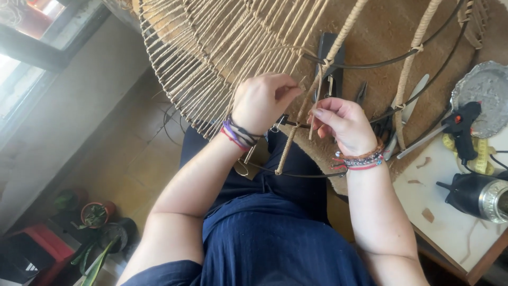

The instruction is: Weaving wicker strands onto a frame and securing them with glue and staples.

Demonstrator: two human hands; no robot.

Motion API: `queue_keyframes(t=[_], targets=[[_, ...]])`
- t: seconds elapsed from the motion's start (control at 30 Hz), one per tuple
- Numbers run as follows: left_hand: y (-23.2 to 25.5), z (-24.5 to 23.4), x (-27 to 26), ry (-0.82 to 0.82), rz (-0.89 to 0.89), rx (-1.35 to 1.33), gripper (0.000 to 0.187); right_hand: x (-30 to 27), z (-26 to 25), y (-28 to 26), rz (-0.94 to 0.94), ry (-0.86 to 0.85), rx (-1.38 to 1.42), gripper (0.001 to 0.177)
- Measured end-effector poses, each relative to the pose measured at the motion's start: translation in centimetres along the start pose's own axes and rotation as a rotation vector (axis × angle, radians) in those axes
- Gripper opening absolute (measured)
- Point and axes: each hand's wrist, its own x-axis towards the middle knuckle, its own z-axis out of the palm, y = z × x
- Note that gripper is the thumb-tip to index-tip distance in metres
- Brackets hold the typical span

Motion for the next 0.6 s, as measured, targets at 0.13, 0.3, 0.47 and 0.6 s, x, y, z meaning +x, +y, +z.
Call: queue_keyframes(t=[0.13, 0.3, 0.47, 0.6], targets=[[-1.1, 0.0, 0.1, 0.066, 0.119, -0.154, 0.013, -0.3, 0.4, -0.8, 0.02, -0.02, 0.021, 0.009], [-2.2, 0.4, -3.2, 0.052, 0.079, -0.447, 0.013, -0.2, 1.3, -1.1, 0.051, -0.056, 0.055, 0.011], [-4.8, 3.8, -7.6, 0.038, -0.192, -1.05, 0.013, 0.4, 3.0, 0.4, -0.107, 0.049, 0.055, 0.014], [-5.2, 5.2, -8.0, 0.07, -0.242, -1.139, 0.017, 0.4, 5.3, -1.4, -0.188, 0.108, -0.017, 0.015]])
